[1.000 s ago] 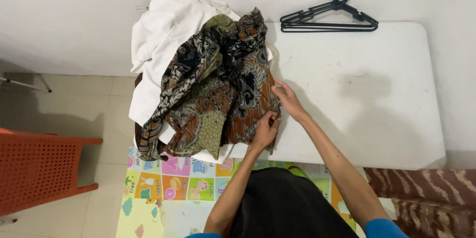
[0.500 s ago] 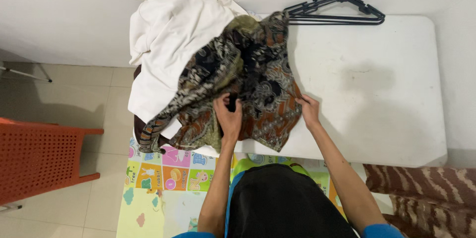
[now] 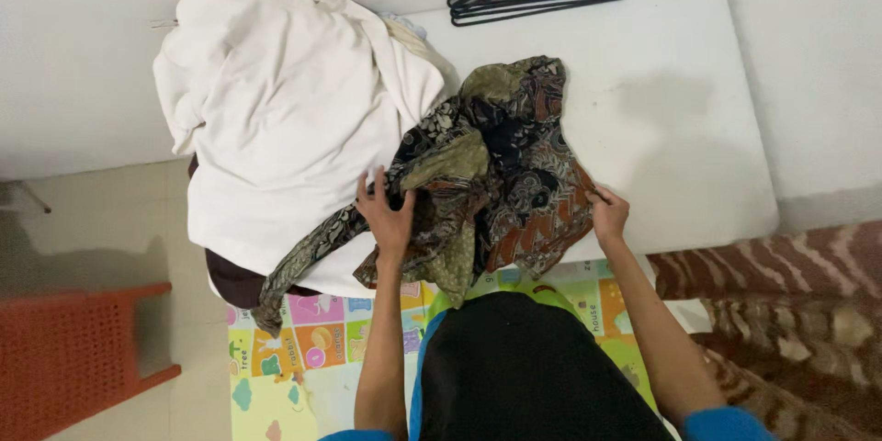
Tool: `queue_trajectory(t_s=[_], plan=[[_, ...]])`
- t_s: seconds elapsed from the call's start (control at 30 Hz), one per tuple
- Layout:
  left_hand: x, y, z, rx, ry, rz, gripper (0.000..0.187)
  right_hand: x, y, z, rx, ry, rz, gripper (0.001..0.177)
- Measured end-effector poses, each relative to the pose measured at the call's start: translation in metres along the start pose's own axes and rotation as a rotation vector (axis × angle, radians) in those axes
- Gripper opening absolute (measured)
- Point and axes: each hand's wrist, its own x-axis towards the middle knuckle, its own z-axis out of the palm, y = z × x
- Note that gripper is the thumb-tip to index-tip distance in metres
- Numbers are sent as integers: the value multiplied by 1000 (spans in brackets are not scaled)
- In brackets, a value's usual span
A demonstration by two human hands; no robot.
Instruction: The person spreads a shirt on a table, adjusts the sleeves and body, and inserts a plastic hanger through the neck opening.
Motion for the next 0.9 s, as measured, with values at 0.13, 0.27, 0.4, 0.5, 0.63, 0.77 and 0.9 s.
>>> queue_trajectory(t_s=[0.13,0.27,0.4,0.5,0.63,0.77,0.9], plan=[[-21,-26,42,-43,-167,1,67,-19,10,-5,-55,-60,-44,36],[-57,-28,59,131,-238,-73,84,-33,6,-12,-240,-76,-368,37],[-77,-37,82,150,-182,-164,68,-51,-15,-31,-610,-290,-381,44],[-75,-54,99,-29,23,-69,54,-39,-22,-44,-656,-290,-304,41],[-82,-43,90,-247,57,-268,36,-1,-11,-74,-451,-149,-282,39],[-108,-1,52,-68,240,36,32,45,22,-101,-569,16,-334,44],[-92,34,34,-14,373,213,35,88,26,-121,-388,195,-357,35]])
